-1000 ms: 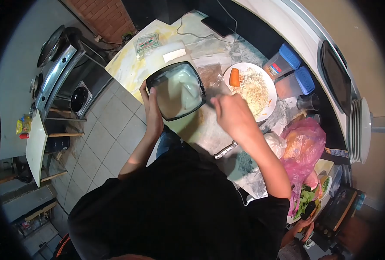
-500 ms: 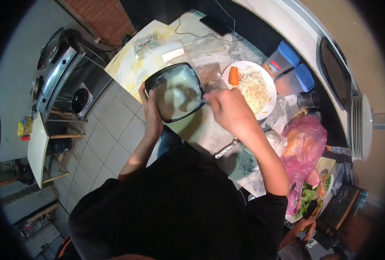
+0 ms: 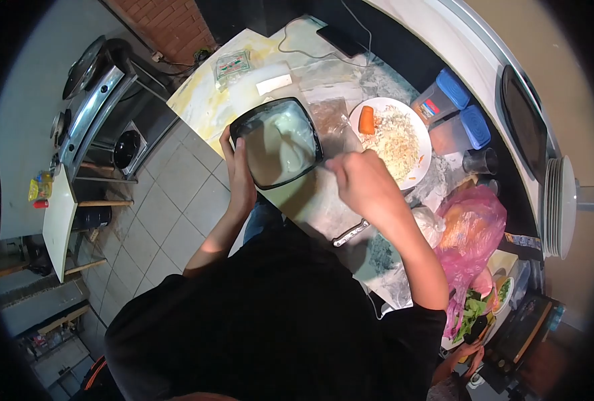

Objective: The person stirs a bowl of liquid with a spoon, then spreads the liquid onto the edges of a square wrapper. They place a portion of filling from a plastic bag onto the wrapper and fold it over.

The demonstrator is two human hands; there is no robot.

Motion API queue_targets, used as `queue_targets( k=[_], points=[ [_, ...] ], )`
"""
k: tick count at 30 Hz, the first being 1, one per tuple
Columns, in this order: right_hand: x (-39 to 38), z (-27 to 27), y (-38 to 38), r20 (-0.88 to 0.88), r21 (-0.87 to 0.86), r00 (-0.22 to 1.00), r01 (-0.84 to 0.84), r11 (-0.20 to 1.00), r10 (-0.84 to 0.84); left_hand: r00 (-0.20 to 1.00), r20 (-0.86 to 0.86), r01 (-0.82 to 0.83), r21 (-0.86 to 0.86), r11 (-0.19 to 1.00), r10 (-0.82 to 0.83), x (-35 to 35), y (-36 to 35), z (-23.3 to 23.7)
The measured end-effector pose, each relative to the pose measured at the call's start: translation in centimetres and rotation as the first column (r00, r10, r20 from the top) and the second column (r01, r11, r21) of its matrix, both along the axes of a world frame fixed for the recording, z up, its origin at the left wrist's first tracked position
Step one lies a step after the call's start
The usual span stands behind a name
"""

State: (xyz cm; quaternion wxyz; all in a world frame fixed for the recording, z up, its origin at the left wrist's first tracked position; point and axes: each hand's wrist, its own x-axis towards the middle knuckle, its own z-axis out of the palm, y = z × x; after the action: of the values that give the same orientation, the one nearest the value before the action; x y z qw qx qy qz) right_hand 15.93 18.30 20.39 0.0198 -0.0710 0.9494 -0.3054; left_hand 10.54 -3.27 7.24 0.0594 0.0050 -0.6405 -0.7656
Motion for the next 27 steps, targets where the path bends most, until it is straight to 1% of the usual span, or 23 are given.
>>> queue_targets(
  k=[1,2,3,4,5,6,8,9,10,12,13,14,15,16,17,18,20,21,22,24,25,26,27],
  points=[
    [0.1,0.7,-0.2,0.056,0.025,0.998,-0.028,0.999,0.027,1.000,0.005,0.006,0.001,1.000,-0.006,0.1,0.0,-0.1],
    [-0.1,0.8,-0.1,0.059,0.025,0.998,-0.017,1.000,0.015,0.999,0.015,0.029,0.085,0.996,-0.030,0.1,0.0,-0.2],
    [-0.6,0.8,0.1,0.036,-0.008,0.999,0.029,1.000,-0.029,0.998,0.024,0.050,0.168,0.985,-0.054,0.2,0.1,-0.1],
    [-1.1,0.9,0.1,0.012,-0.043,0.997,0.071,0.997,-0.070,0.998,0.024,0.057,0.165,0.985,-0.062,0.3,0.3,0.1],
    [-1.5,1.7,0.1,0.063,0.035,0.987,0.148,0.988,-0.150,0.999,0.003,0.040,0.093,0.995,-0.040,0.4,0.6,0.5],
    [-1.3,1.2,0.4,0.061,0.034,0.987,0.147,0.989,-0.149,1.000,-0.019,0.016,0.022,1.000,-0.015,0.4,0.7,0.9],
    [-0.5,-0.5,1.2,0.087,0.096,0.994,0.061,0.993,-0.069,1.000,-0.016,0.003,0.001,1.000,-0.003,0.1,0.5,0.5],
    [0.3,-1.1,1.2,-0.007,-0.025,1.000,-0.003,1.000,0.003,1.000,-0.010,0.000,-0.022,1.000,0.000,0.0,0.5,0.1],
    [0.3,-1.6,1.4,-0.006,-0.023,1.000,0.005,1.000,-0.005,1.000,-0.009,0.008,-0.020,1.000,-0.009,0.0,0.6,-0.4],
    [0.0,-2.4,1.9,0.099,-0.051,0.995,0.038,0.998,-0.033,0.996,0.045,0.069,0.217,0.974,-0.081,-0.1,0.7,-1.1],
    [-0.2,-2.6,2.0,0.149,-0.068,0.988,0.053,0.996,-0.042,0.995,0.042,0.076,0.213,0.974,-0.087,-0.2,0.7,-1.1],
    [-0.2,-2.7,1.9,0.148,-0.073,0.988,0.059,0.996,-0.048,0.988,0.098,0.090,0.242,0.966,-0.116,-0.1,0.8,-1.1],
    [0.0,-2.7,1.8,0.294,-0.259,0.948,0.205,0.944,-0.125,0.976,0.158,0.102,0.272,0.957,-0.148,0.1,0.8,-1.1],
    [0.3,-2.7,1.9,0.446,-0.407,0.879,0.364,0.838,-0.165,0.974,0.163,0.110,0.270,0.957,-0.158,0.1,0.7,-1.6],
    [0.8,-5.0,2.5,0.401,-0.617,0.910,0.352,0.703,-0.103,0.961,0.184,0.140,0.327,0.935,-0.208,0.1,0.6,-2.6],
    [1.5,-6.6,2.5,0.407,-0.615,0.907,0.362,0.700,-0.112,0.945,0.201,0.167,0.385,0.908,-0.259,0.1,0.7,-3.5],
    [3.1,-9.6,2.1,0.328,-0.848,0.929,0.369,0.382,-0.168,0.929,0.216,0.209,0.370,0.905,-0.302,0.5,1.0,-4.3],
    [4.0,-11.4,2.0,0.307,-0.820,0.931,0.363,0.442,-0.196,0.914,0.228,0.245,0.351,0.904,-0.336,0.7,1.0,-4.7],
    [4.8,-13.1,1.6,0.258,-0.743,0.943,0.333,0.581,-0.210,0.910,0.234,0.253,0.344,0.904,-0.343,0.8,1.1,-5.2],
    [6.1,-17.1,-0.4,0.120,-0.669,0.943,0.307,0.677,-0.309,0.873,0.250,0.312,0.374,0.873,-0.419,1.0,1.5,-6.0],
    [6.5,-18.1,-1.0,0.122,-0.671,0.939,0.316,0.671,-0.321,0.854,0.290,0.324,0.357,0.876,-0.433,1.2,1.8,-6.1],
    [6.8,-18.9,-1.5,0.276,-0.738,0.916,0.395,0.547,-0.289,0.849,0.289,0.333,0.354,0.874,-0.441,1.0,1.9,-7.7],
    [7.0,-19.7,-1.8,0.418,-0.777,0.879,0.476,0.412,-0.229,0.833,0.283,0.402,0.283,0.871,-0.476,0.5,1.8,-10.5]
  ],
)
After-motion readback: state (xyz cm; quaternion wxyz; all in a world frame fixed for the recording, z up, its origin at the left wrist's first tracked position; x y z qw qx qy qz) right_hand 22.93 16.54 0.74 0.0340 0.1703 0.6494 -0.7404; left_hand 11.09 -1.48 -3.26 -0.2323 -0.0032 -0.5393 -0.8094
